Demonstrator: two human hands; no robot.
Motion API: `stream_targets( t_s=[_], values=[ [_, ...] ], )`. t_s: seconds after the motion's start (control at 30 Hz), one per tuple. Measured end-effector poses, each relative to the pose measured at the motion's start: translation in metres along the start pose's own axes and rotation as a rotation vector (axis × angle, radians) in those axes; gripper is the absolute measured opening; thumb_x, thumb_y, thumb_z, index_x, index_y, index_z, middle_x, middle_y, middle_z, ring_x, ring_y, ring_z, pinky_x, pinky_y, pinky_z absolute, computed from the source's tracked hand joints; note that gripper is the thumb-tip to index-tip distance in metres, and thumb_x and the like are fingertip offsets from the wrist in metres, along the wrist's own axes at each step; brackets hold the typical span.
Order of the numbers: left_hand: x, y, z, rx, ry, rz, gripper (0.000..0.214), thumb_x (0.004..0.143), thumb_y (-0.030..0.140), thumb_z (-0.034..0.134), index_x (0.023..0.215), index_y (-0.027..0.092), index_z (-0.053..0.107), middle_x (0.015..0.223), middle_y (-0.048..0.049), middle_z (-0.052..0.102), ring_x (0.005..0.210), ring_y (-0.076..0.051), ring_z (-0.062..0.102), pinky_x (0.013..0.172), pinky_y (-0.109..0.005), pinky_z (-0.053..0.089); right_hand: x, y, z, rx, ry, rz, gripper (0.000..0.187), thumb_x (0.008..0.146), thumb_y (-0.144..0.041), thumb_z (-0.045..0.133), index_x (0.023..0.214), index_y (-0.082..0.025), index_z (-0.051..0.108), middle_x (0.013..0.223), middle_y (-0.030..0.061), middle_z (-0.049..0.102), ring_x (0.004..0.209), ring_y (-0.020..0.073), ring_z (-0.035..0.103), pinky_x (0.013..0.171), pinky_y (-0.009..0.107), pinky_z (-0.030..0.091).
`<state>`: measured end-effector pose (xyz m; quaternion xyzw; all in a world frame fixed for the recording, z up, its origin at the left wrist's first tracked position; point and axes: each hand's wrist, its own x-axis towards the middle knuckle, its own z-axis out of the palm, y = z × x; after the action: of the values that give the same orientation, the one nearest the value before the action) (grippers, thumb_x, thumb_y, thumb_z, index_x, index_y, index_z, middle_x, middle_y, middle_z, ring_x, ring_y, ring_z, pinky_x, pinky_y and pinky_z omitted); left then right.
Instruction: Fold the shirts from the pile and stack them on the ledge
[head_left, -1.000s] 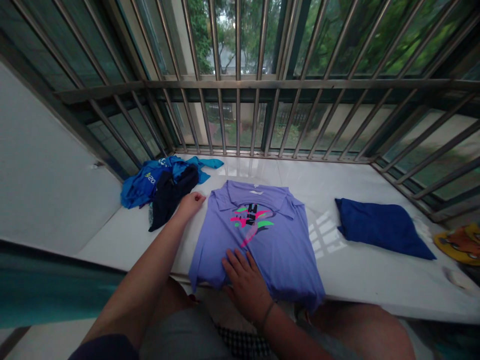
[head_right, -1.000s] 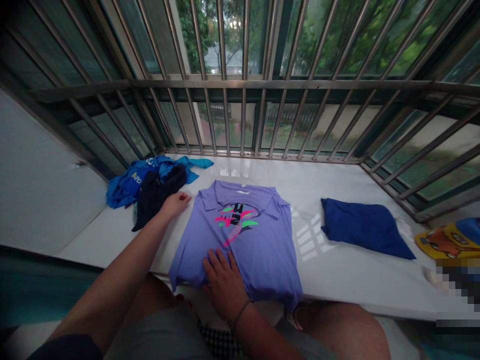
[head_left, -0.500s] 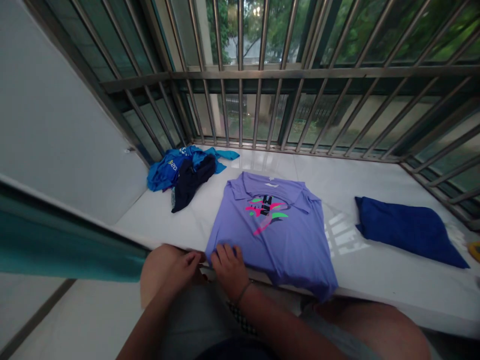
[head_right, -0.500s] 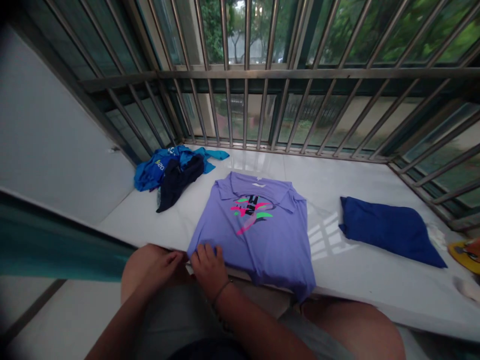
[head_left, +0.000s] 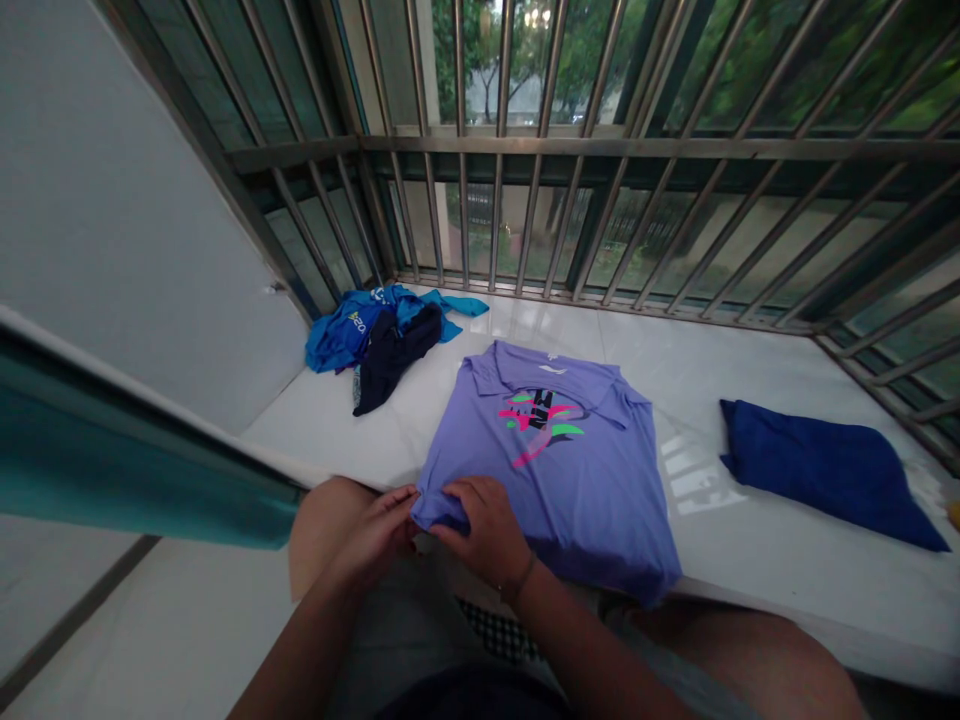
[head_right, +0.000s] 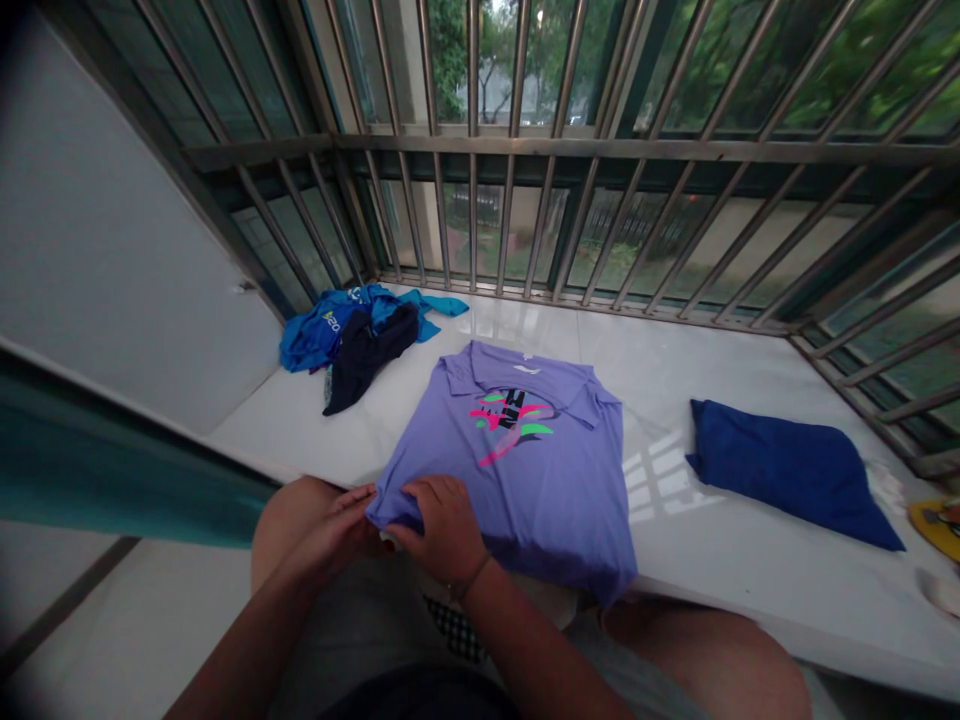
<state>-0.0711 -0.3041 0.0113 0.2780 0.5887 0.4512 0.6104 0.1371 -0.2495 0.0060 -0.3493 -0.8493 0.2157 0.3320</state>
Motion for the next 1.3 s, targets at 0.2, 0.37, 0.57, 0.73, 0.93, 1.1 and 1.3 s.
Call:
stream_targets(
  t_s=[0.2,0.37,0.57,0.73,0.93,1.1,1.3],
  values=[
    [-0.004,0.002,0.014,-0.143,0.003,0.062,0.047,0.078,0.064,0.085,0.101,0.024,0.075,0.110,-0.0130,0.080,0.097,-0.032,0.078,0.072,-0.039,0.062,-0.002,-0.001,0.001,-0.121,0.051,-0.037,0.025,0.102,-0.028,0.074,0.127,-0.022,0.074,0.124,0.0090,0.080,0.112,0.0262,0.070,0.106,0.045,0.052],
    [-0.009,0.003,0.028,0.064,-0.006,0.137,0.076,0.063,0.056,0.097,0.127,0.030,0.066,0.121,-0.0094,0.079,0.103,-0.030,0.077,0.072,-0.035,0.062,-0.002,-0.003,-0.001,-0.160,0.099,-0.046,0.024,0.108,-0.021,0.059,0.125,-0.020,0.076,0.122,0.0103,0.080,0.109,0.0250,0.072,0.102,0.044,0.055],
    [-0.002,-0.002,0.035,0.226,0.134,0.229,0.060,0.078,0.051,0.083,0.128,0.029,0.057,0.078,0.0038,0.068,0.068,-0.021,0.069,0.066,-0.033,0.059,0.001,-0.009,-0.018,-0.155,0.186,-0.046,0.026,0.110,-0.020,0.051,0.123,-0.020,0.074,0.119,0.0112,0.079,0.107,0.0248,0.071,0.099,0.043,0.055],
    [-0.008,-0.006,0.013,0.667,0.350,0.354,0.046,0.082,0.042,0.072,0.127,0.031,0.064,0.095,-0.0030,0.076,0.082,-0.026,0.075,0.076,-0.037,0.060,-0.003,-0.010,-0.033,-0.176,0.199,-0.130,0.022,0.112,-0.021,0.049,0.106,-0.022,0.070,0.104,0.0081,0.077,0.095,0.0230,0.068,0.091,0.040,0.053],
    [-0.012,-0.024,0.001,0.816,0.430,0.393,0.040,0.089,0.040,0.060,0.127,0.032,0.068,0.110,-0.0058,0.081,0.095,-0.030,0.079,0.087,-0.039,0.062,-0.015,-0.008,-0.014,-0.243,-0.002,-0.067,0.048,0.100,-0.060,0.075,0.124,-0.019,0.068,0.118,0.0135,0.075,0.107,0.0309,0.067,0.093,0.046,0.053],
    [-0.010,-0.034,-0.002,0.832,0.457,0.473,0.034,0.091,0.040,0.060,0.121,0.031,0.072,0.107,-0.0035,0.082,0.092,-0.026,0.080,0.082,-0.034,0.063,-0.021,-0.006,0.010,-0.373,-0.087,0.019,0.040,0.100,-0.030,0.078,0.137,-0.020,0.066,0.130,0.0132,0.074,0.113,0.0298,0.065,0.098,0.047,0.049],
    [-0.010,-0.034,-0.017,0.960,0.354,0.679,0.029,0.098,0.033,0.059,0.122,0.026,0.074,0.104,-0.0017,0.083,0.086,-0.020,0.081,0.077,-0.027,0.066,-0.017,-0.004,-0.009,-0.331,-0.197,-0.121,0.012,0.105,-0.032,0.073,0.115,-0.025,0.071,0.109,0.0037,0.075,0.103,0.0239,0.062,0.096,0.041,0.043]
  ],
)
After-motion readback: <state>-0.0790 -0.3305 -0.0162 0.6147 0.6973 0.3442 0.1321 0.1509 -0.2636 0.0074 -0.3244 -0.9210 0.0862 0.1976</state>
